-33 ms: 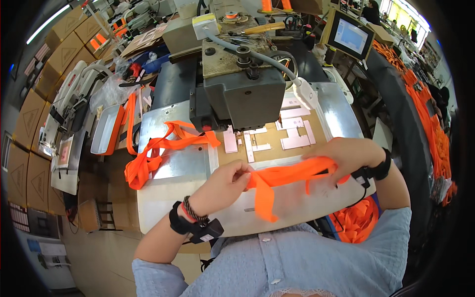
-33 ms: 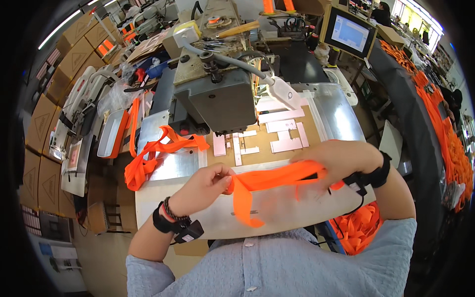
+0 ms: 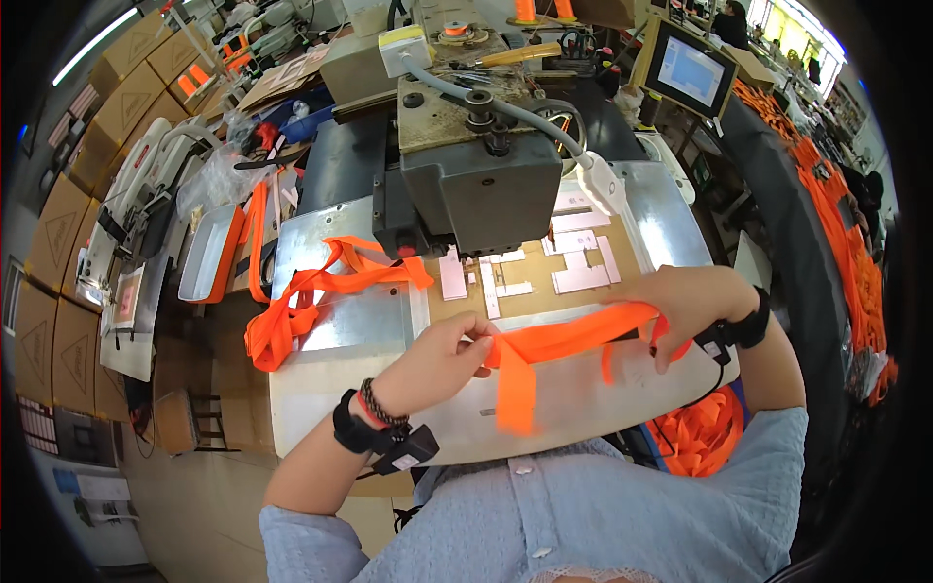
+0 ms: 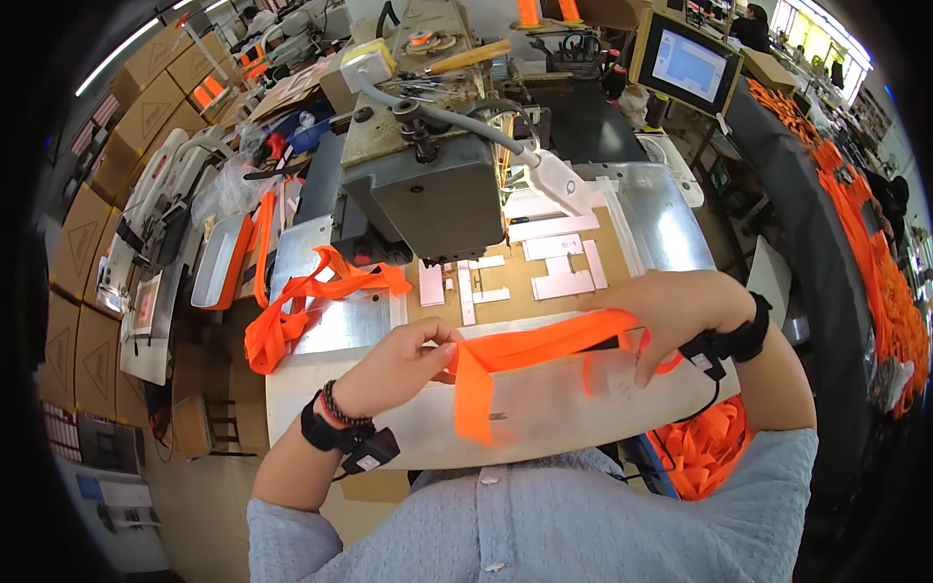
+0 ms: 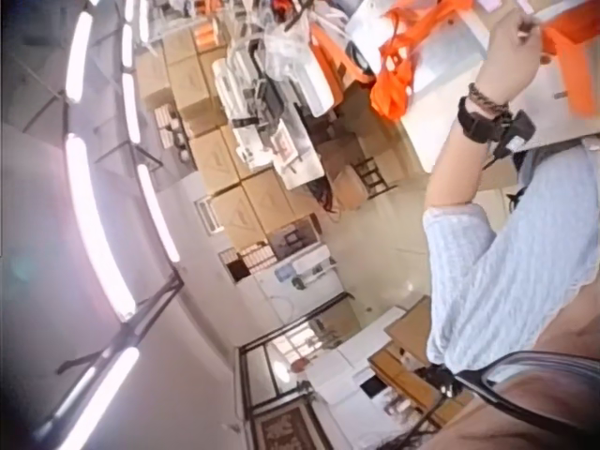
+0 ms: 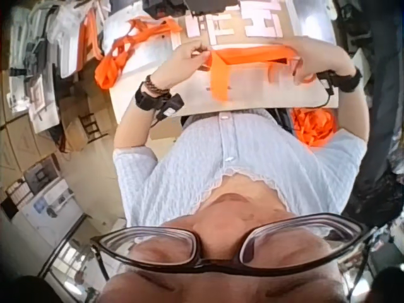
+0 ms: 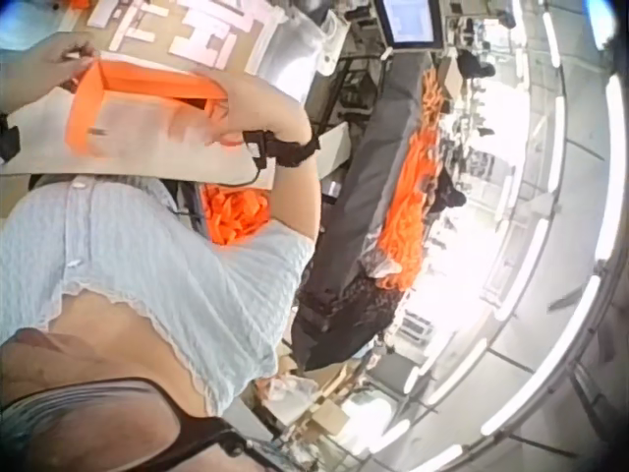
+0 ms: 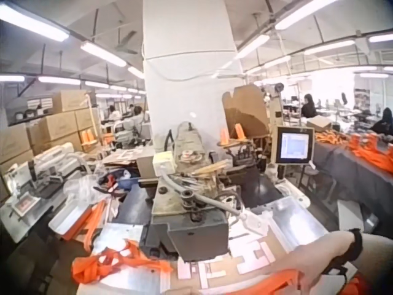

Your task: Using an industrial pattern sewing machine to attach or sew orange webbing straps.

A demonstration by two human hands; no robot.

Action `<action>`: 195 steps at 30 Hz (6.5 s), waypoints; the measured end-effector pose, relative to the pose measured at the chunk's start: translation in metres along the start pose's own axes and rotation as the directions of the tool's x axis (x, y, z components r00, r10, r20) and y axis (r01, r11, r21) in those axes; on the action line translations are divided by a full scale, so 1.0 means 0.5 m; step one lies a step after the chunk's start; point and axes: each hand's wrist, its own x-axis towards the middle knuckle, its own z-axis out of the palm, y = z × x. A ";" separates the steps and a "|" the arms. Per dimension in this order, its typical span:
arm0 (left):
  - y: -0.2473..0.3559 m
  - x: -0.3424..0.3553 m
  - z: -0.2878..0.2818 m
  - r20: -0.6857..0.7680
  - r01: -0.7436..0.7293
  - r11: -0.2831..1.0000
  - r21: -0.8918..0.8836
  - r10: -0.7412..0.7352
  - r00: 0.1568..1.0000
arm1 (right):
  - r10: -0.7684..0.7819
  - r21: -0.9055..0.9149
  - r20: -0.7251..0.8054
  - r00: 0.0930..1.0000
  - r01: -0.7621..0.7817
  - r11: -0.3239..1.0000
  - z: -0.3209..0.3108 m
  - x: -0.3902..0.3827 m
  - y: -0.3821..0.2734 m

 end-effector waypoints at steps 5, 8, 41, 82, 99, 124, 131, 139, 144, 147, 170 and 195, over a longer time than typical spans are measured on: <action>0.009 0.043 0.008 -0.001 -0.064 0.990 0.123 0.064 0.998 | -0.053 -0.319 -0.388 0.920 -0.080 0.944 0.034 0.072 -0.027; 0.007 0.063 0.019 -0.054 -0.188 0.977 0.098 0.194 0.979 | -0.303 -0.403 -0.440 0.845 0.116 0.908 0.078 0.130 -0.034; 0.162 -0.029 0.089 0.236 -0.250 0.813 -0.527 0.422 0.875 | -0.272 -0.434 -0.856 0.441 -0.324 0.841 -0.089 -0.045 -0.304; -0.010 0.162 0.062 0.147 -0.525 0.541 0.657 0.591 0.793 | 0.148 0.190 -0.759 0.634 -0.002 0.982 0.088 -0.139 -0.009; 0.011 0.185 0.070 0.250 -0.325 0.918 0.225 0.268 0.930 | -0.016 0.068 -0.804 0.595 0.118 0.991 0.089 -0.152 0.000; -0.022 0.121 0.080 0.027 -0.595 0.692 0.409 0.643 0.765 | 0.139 0.215 -0.799 0.584 0.062 0.975 0.107 -0.125 0.021; 0.001 0.123 0.065 -0.169 -0.163 0.986 0.047 0.168 0.971 | 0.367 0.512 -0.600 0.711 -0.012 0.859 0.097 -0.142 0.053; -0.018 0.178 0.057 -0.166 0.064 0.992 -0.110 -0.082 0.983 | 0.377 0.260 -0.569 0.731 -0.275 0.926 0.036 -0.006 0.048; -0.020 0.179 0.057 -0.156 -0.042 0.998 -0.040 0.036 0.987 | -0.040 0.053 -0.554 0.831 0.083 0.995 0.061 0.140 0.067; -0.020 0.164 0.056 -0.144 -0.127 0.992 0.025 0.129 0.981 | -0.048 0.148 -0.394 0.918 0.115 0.982 0.045 0.174 0.087; -0.040 0.077 0.023 0.058 -0.287 0.316 0.904 0.576 0.815 | 0.338 0.392 -0.220 0.915 -0.234 0.890 -0.019 0.281 0.117; -0.054 0.121 -0.019 0.067 -0.252 0.266 0.931 0.552 0.831 | -0.469 -0.530 -0.006 0.883 0.395 0.751 0.182 0.096 -0.083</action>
